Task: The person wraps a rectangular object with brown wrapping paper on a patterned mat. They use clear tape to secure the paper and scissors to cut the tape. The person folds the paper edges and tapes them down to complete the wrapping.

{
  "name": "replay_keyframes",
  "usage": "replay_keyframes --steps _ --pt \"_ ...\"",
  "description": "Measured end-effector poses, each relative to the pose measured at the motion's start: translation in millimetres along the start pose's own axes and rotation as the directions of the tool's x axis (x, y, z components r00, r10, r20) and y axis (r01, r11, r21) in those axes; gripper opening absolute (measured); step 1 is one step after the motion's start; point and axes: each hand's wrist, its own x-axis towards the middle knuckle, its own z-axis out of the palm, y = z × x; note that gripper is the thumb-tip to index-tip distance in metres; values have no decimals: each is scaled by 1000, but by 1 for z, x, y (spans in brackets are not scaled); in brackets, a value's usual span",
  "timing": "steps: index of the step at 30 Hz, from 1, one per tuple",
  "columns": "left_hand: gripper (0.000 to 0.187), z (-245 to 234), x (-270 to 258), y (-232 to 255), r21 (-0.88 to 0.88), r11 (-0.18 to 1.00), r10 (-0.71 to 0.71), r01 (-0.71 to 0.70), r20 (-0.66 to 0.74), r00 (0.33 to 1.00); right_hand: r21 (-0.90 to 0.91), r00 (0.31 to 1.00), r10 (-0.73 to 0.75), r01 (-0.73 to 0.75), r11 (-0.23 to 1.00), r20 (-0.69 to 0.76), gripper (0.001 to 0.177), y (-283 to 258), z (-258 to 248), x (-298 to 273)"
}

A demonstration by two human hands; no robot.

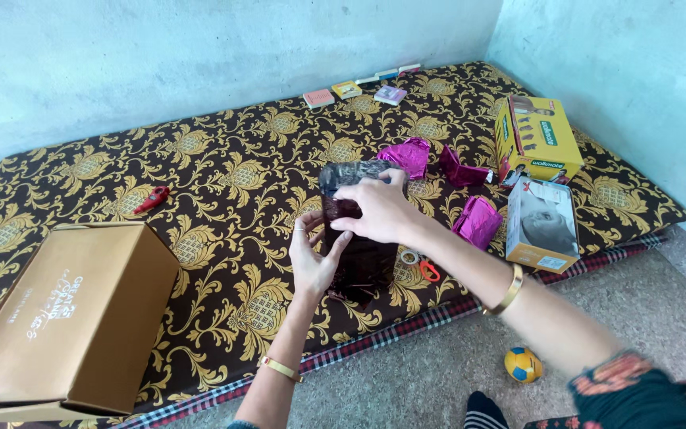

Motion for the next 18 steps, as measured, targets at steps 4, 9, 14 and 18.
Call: replay_keyframes --steps 4,9,14,18 --pt "59 8 -2 -1 -75 994 79 -78 4 997 15 998 3 -4 1000 58 45 14 -2 12" --pt "64 20 -5 -3 -91 990 109 -105 38 993 42 997 -81 82 996 -15 41 28 -13 20" --pt "65 41 -13 -4 -76 991 113 -110 40 993 -44 989 -34 41 998 146 39 33 -20 6" --pt "67 48 -14 -1 -110 990 88 -86 13 996 58 996 -83 82 995 14 39 45 -23 -5"
